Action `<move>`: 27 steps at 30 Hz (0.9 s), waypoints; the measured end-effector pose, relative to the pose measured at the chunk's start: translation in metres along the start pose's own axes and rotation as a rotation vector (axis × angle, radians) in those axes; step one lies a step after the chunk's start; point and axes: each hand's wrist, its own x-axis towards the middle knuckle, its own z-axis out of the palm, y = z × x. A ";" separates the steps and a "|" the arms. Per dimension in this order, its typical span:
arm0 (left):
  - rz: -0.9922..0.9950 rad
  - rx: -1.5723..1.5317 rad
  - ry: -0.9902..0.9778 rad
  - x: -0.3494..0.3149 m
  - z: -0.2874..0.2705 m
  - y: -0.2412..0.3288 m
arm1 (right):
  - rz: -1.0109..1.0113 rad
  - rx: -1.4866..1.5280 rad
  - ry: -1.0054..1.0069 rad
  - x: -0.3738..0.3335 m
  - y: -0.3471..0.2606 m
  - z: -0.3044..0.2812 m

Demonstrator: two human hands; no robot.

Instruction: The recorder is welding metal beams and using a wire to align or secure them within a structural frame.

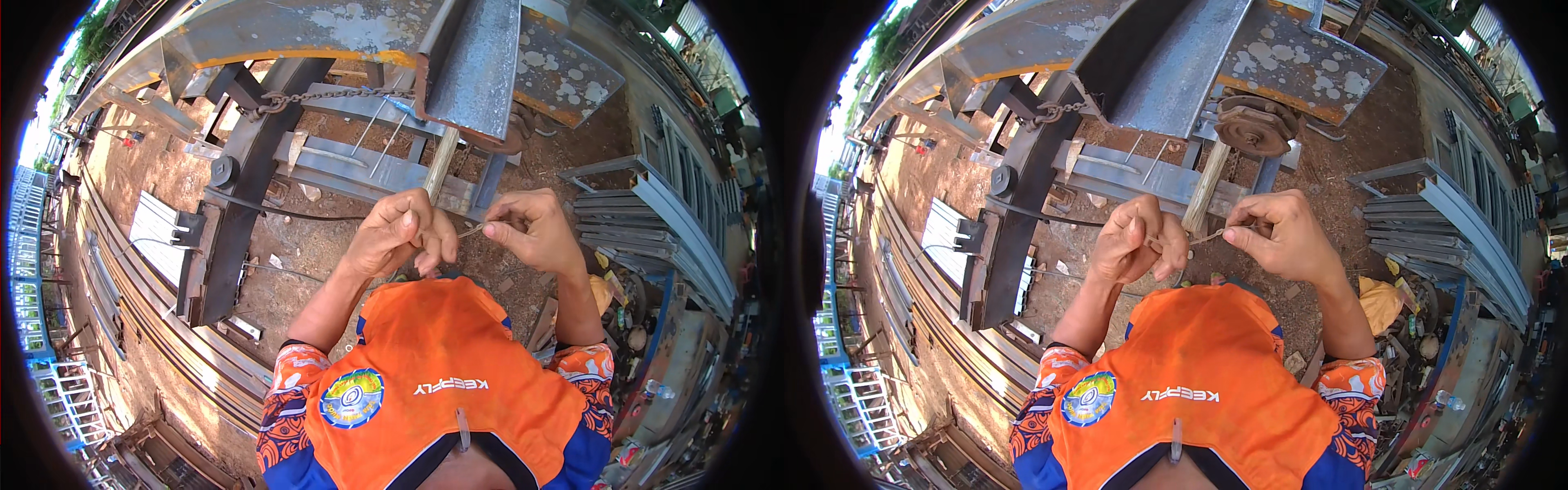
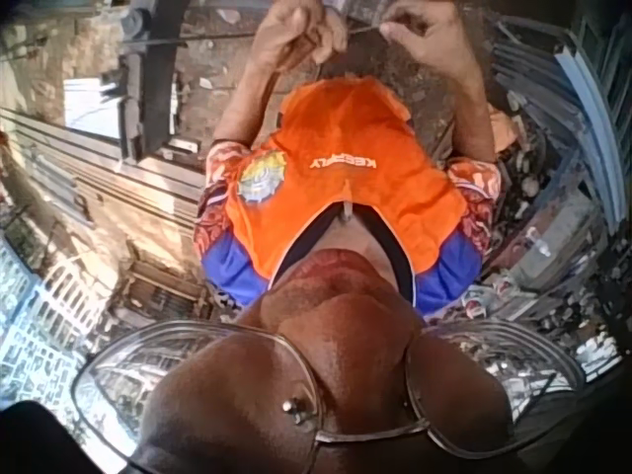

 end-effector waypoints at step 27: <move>0.030 0.128 0.214 0.080 -0.035 0.032 | -0.350 1.103 0.089 0.012 0.013 -0.016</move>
